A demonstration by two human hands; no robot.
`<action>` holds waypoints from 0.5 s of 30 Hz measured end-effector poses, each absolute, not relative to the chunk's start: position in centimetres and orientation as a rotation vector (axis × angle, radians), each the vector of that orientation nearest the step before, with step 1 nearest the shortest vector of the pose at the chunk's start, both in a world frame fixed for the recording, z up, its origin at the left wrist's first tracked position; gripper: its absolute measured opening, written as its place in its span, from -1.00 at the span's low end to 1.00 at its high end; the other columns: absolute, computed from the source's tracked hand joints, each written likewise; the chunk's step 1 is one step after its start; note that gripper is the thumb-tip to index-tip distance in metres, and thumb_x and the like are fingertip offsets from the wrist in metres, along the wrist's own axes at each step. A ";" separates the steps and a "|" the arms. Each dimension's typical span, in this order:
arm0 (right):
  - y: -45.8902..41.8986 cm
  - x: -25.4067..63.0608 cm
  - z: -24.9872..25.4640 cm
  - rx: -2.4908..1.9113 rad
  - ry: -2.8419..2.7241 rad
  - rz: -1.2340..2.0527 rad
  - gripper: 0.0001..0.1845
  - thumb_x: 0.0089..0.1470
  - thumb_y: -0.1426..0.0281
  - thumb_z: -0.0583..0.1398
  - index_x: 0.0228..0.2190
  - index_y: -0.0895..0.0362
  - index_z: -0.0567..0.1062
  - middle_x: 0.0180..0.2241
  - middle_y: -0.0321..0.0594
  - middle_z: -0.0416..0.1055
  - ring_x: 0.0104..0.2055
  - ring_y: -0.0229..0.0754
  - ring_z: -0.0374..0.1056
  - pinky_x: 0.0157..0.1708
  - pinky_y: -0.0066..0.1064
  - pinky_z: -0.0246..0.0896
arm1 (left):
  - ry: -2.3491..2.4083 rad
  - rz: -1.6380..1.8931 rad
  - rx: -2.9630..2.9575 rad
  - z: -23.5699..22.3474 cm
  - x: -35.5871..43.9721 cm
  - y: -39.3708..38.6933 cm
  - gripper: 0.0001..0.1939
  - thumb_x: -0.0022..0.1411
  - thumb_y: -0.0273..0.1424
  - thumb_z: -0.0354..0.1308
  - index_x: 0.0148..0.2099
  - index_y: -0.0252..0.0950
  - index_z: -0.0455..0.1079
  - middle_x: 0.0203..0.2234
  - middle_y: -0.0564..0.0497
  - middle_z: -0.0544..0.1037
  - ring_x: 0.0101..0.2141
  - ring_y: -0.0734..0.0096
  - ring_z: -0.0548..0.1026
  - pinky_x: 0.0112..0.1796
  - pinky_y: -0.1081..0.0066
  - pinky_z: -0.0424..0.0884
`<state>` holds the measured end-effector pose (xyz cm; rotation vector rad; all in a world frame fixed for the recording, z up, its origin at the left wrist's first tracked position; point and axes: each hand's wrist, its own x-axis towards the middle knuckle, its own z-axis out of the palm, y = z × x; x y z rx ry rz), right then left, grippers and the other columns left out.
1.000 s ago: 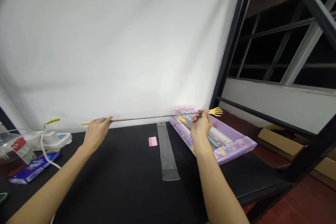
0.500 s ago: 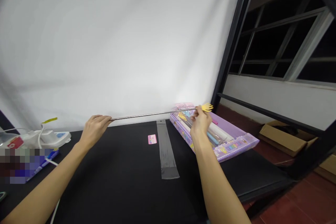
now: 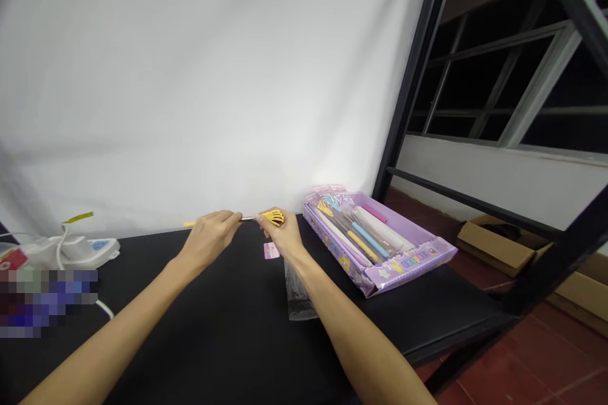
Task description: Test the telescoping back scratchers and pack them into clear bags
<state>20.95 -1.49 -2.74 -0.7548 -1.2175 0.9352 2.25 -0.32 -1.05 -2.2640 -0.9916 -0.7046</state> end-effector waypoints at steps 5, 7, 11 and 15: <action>-1.6 20.7 -2.8 -0.724 -1.250 0.922 -0.71 -0.14 0.23 0.44 -0.50 0.16 0.53 -0.61 -0.37 0.33 -0.61 -0.35 0.17 -0.57 -0.42 0.04 | -0.876 -0.758 -2.260 -1.4 1.9 -0.3 -0.80 0.46 -0.39 -0.01 -0.03 -0.31 0.42 -0.46 0.01 0.48 -0.47 0.35 0.45 -0.44 0.39 0.24; -1.5 20.9 -3.0 -0.710 -1.244 0.929 -0.70 -0.13 0.22 0.44 -0.48 0.16 0.52 -0.60 -0.36 0.34 -0.60 -0.35 0.18 -0.57 -0.43 0.05 | -0.820 -0.782 -2.245 -1.6 1.9 -0.2 -0.77 0.47 -0.38 -0.04 0.01 -0.32 0.40 -0.46 0.01 0.47 -0.48 0.37 0.44 -0.45 0.40 0.23; -1.5 21.1 -3.3 -0.712 -1.234 0.954 -0.69 -0.13 0.22 0.43 -0.48 0.17 0.51 -0.60 -0.37 0.34 -0.61 -0.35 0.20 -0.58 -0.44 0.07 | -0.810 -0.763 -2.222 -2.0 2.0 -0.1 -0.72 0.50 -0.30 -0.10 0.00 -0.27 0.40 -0.49 0.04 0.44 -0.50 0.39 0.42 -0.49 0.40 0.16; -1.6 20.6 -3.4 -0.717 -1.197 0.986 -0.70 -0.20 0.29 0.47 -0.52 0.20 0.53 -0.62 -0.35 0.35 -0.62 -0.35 0.20 -0.59 -0.45 0.08 | -0.886 -0.689 -2.225 -2.2 2.0 0.0 -0.69 0.51 -0.25 -0.13 -0.07 -0.22 0.42 -0.51 0.06 0.45 -0.53 0.39 0.42 -0.53 0.38 0.10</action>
